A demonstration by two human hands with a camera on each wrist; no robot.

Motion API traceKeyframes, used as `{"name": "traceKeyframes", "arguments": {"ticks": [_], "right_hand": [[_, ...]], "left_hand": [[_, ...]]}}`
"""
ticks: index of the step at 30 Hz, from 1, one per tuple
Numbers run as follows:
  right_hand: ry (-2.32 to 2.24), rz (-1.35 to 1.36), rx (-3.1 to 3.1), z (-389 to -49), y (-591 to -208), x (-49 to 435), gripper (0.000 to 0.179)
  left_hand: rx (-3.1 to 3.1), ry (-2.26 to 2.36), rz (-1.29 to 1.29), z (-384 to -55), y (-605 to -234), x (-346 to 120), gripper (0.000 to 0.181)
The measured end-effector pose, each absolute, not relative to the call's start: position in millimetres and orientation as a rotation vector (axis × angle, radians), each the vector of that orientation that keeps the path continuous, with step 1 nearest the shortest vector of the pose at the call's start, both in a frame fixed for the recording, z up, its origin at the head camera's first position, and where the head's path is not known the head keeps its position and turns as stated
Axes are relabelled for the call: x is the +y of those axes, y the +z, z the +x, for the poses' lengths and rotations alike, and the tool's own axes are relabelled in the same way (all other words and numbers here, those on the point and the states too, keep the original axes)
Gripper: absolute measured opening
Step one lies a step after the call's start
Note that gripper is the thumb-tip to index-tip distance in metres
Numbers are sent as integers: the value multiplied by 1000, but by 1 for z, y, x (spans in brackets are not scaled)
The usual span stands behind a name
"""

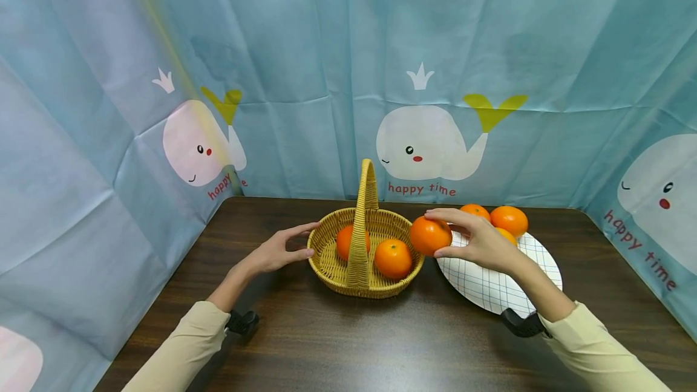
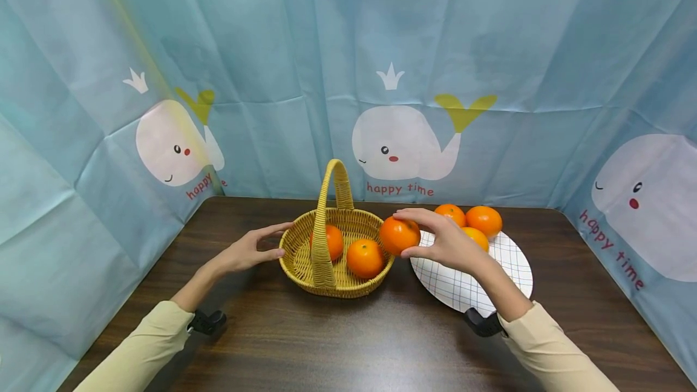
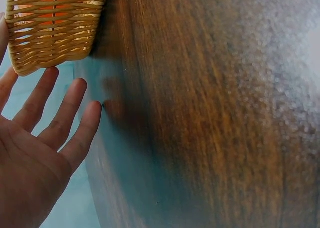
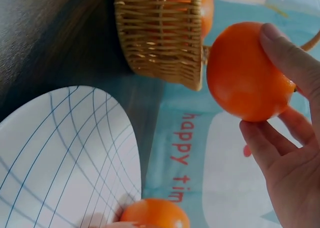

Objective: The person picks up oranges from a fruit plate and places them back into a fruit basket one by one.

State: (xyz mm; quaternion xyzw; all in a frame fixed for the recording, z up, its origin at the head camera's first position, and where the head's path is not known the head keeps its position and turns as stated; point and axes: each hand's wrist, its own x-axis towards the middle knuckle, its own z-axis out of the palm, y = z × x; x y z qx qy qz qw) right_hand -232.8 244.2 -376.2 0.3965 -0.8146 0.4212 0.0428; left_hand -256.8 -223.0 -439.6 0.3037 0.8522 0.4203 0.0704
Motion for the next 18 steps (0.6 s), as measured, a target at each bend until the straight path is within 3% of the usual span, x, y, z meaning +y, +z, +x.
{"name": "traceKeyframes", "arguments": {"ticks": [18], "right_hand": [[1409,1233,-2482,-254,-381,216,71]], "left_hand": [[2571,1251,917,-256,-438,-223,66]]}}
